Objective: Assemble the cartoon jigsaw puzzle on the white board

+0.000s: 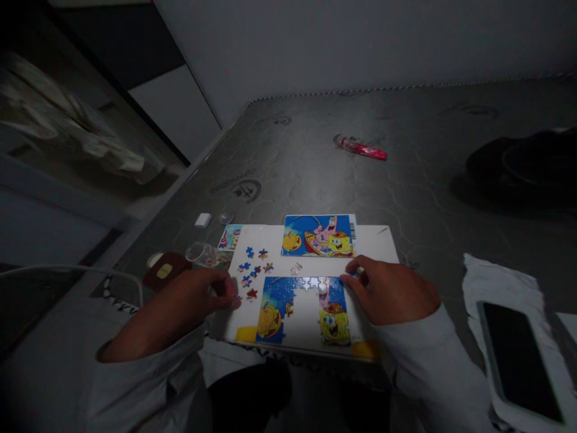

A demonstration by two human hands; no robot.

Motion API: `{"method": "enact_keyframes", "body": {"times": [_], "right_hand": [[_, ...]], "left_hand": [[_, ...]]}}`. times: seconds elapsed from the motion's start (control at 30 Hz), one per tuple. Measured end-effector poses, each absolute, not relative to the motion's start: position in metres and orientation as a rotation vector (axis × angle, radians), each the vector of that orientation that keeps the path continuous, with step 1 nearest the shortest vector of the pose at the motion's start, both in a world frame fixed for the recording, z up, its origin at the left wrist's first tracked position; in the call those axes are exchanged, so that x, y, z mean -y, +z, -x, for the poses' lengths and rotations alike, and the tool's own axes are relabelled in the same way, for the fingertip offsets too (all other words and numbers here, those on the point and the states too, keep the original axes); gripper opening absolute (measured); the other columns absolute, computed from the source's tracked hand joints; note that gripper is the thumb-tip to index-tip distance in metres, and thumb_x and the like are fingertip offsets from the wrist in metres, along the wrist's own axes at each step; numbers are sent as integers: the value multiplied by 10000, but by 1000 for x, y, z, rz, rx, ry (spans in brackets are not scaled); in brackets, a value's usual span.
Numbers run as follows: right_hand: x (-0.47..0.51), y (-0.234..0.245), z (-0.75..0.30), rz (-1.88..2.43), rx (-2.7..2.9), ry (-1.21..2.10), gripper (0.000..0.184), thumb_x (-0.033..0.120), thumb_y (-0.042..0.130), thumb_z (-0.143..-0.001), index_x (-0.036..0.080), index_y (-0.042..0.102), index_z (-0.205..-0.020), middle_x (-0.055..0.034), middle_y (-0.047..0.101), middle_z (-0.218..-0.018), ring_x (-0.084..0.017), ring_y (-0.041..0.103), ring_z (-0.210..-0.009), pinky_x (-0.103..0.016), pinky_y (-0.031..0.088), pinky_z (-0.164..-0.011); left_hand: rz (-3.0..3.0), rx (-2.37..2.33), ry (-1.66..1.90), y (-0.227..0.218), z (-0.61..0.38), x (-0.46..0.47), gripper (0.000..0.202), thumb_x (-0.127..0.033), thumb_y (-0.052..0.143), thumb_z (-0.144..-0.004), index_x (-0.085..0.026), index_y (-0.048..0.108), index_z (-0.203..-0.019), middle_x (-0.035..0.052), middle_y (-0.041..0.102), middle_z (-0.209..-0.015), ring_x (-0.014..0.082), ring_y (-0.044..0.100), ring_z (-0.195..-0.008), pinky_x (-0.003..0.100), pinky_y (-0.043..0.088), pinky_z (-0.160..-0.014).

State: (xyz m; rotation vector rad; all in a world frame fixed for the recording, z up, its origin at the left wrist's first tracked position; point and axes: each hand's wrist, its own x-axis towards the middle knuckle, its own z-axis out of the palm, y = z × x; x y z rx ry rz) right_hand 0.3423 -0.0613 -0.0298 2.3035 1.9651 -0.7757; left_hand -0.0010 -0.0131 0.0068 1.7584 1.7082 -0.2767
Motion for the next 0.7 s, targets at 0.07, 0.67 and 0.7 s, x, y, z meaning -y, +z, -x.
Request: {"method": "enact_keyframes", "body": {"times": [0.07,0.67,0.7], "right_hand": [[61,-29,-343,-2301,-1962,-795,396,604,527,-925,348,762,-1114,-22,823,-939,-235,750,-733,-358,513,-602],[70,-16,-385,-2284,-1656,-883,289,553,606,-902,352,756,-1047,2,804,-838,-262,749,-808,-382,512,-667],[71,-15,-385,-2295,-1664,-884,275,534,609,-902,345,758,-1035,-2,802,-824,-259,749,-789,-377,508,-656]], "left_hand": [[-1755,-1722,-281,9,0,14,50,-250,741,-821,-223,732,-780,0,778,-887,202,693,-882,319,440,-788],[-1776,-1753,-319,-7,12,7,298,-523,783,-708,-236,704,-706,19,755,-794,234,678,-773,299,448,-684],[-1773,-1750,-317,-7,12,7,303,-526,785,-703,-235,702,-707,19,754,-793,234,677,-769,299,447,-680]]}}
